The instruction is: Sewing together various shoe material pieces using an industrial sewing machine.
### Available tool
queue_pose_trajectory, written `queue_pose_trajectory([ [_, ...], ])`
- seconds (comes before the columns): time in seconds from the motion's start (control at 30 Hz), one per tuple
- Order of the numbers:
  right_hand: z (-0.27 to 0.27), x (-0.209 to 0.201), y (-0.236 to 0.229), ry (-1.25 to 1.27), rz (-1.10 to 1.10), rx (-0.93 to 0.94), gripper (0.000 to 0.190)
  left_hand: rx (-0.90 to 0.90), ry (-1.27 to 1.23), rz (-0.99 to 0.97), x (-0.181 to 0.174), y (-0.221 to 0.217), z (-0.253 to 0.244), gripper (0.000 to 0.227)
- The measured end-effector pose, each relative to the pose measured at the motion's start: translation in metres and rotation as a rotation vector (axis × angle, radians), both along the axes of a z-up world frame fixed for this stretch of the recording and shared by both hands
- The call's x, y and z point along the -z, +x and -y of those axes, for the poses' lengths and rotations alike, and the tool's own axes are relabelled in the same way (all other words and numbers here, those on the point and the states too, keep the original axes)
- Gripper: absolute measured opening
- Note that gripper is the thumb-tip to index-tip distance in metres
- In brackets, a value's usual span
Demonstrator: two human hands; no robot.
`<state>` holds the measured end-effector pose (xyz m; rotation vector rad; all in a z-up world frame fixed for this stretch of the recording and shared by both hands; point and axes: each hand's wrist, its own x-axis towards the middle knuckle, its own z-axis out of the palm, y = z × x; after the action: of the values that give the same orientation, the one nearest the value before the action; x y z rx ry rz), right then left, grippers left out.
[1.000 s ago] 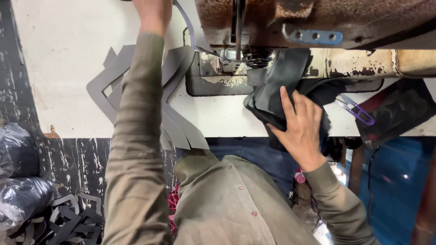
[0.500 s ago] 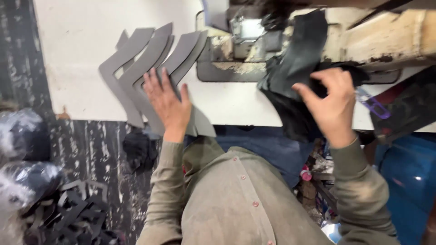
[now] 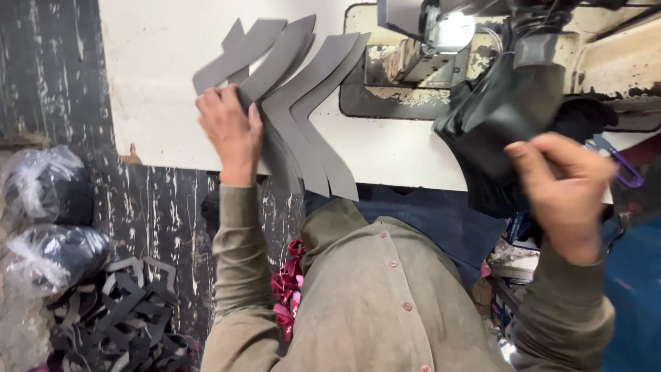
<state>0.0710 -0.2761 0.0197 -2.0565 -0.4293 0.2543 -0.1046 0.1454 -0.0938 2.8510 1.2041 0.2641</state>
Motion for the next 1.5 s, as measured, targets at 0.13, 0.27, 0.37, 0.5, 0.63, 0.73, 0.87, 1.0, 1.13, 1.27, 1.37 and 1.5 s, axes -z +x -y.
queue_pose_trajectory([
  [0.13,-0.031,0.008,-0.021,0.041,-0.236,-0.082,0.011,0.123,-0.250,0.086,-0.060,-0.004,0.001,0.040],
  [0.27,-0.061,0.013,-0.026,0.105,-0.284,-0.100,0.013,0.291,-0.441,0.384,-0.090,-0.012,0.007,0.024],
  [0.37,-0.074,0.011,-0.024,0.085,-0.259,-0.131,0.014,0.344,-0.700,0.587,-0.091,-0.009,0.011,0.018],
  [0.5,-0.072,0.011,-0.020,0.182,-0.284,-0.101,0.015,0.257,-0.951,0.845,-0.093,-0.017,0.025,0.017],
  [0.63,-0.081,-0.001,-0.024,0.094,-0.237,-0.111,0.013,0.200,-1.269,0.938,-0.104,-0.013,0.067,0.009],
  [0.73,-0.103,-0.014,-0.036,0.086,-0.164,-0.279,0.013,0.239,-1.430,0.888,-0.105,0.006,0.115,0.009],
  [0.87,-0.122,-0.029,-0.043,-0.066,-0.201,-0.454,0.013,0.203,-1.606,0.890,-0.070,0.009,0.147,0.014],
  [1.0,-0.102,-0.028,-0.033,0.075,-0.022,-0.615,0.018,0.170,-1.768,0.786,-0.108,0.035,0.142,0.024],
  [1.13,-0.093,-0.032,-0.026,-0.160,-0.263,-0.864,0.018,0.347,-1.788,0.740,-0.109,0.061,0.137,0.038],
  [1.27,-0.087,-0.025,-0.026,-0.252,-0.395,-0.796,0.021,0.451,-1.756,0.760,-0.104,0.078,0.146,0.040],
  [1.37,-0.085,-0.006,-0.031,0.044,-0.260,-0.728,0.021,0.489,-1.735,0.784,-0.103,0.084,0.147,0.038],
  [1.5,-0.090,-0.005,-0.029,-0.030,-0.457,-0.689,0.021,0.509,-1.701,0.801,-0.100,0.089,0.144,0.036],
])
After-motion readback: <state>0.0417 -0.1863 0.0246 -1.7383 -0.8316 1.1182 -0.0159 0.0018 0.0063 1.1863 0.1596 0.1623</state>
